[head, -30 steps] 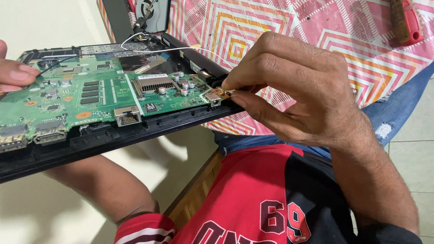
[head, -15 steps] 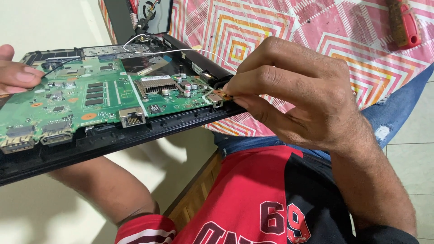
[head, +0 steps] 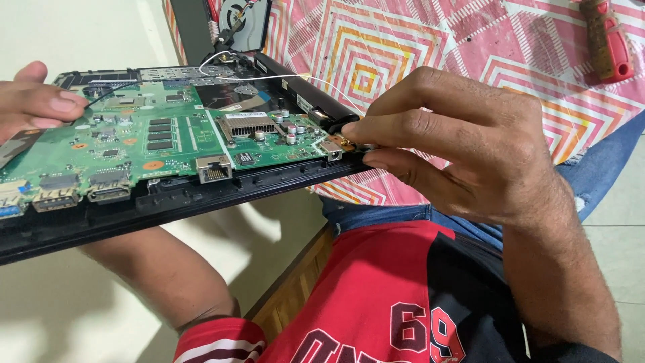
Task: Disassembling a laptop to remove and clean the motherboard, including disconnecting various internal cables and using a brush for cleaning.
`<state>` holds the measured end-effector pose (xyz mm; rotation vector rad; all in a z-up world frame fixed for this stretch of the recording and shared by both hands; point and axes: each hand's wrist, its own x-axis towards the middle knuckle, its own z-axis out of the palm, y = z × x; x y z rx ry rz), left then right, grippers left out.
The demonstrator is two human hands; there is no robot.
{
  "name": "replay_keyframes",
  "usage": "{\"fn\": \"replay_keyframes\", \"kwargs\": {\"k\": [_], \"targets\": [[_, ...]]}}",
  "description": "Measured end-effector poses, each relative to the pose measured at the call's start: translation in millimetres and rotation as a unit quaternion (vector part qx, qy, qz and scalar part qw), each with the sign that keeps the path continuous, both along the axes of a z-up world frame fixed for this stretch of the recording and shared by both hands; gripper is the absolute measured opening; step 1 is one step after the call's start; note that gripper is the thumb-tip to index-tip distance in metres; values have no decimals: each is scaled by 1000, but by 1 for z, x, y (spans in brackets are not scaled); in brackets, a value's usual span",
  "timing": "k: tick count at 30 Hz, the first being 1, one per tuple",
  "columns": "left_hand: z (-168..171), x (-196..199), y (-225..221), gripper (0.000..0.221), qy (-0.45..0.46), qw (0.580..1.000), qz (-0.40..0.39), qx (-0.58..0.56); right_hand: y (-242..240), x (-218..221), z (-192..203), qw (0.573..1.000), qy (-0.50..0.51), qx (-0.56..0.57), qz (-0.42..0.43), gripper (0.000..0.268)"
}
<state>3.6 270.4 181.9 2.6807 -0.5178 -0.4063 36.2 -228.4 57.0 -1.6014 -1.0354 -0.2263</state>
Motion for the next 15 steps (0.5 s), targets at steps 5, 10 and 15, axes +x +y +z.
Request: {"fn": "replay_keyframes", "kwargs": {"k": [5,10,15], "targets": [[-59,69,170,34,287,955,56,-45,-2,-4,-1,998,-39,-43,-38,20],[8,37,15,36,130,990,-46,13,-3,-6,0,992,-81,-64,-68,12],[-8,4,-37,23,-103,984,-133,-65,-3,-6,-3,992,-74,-71,-78,12]]}}
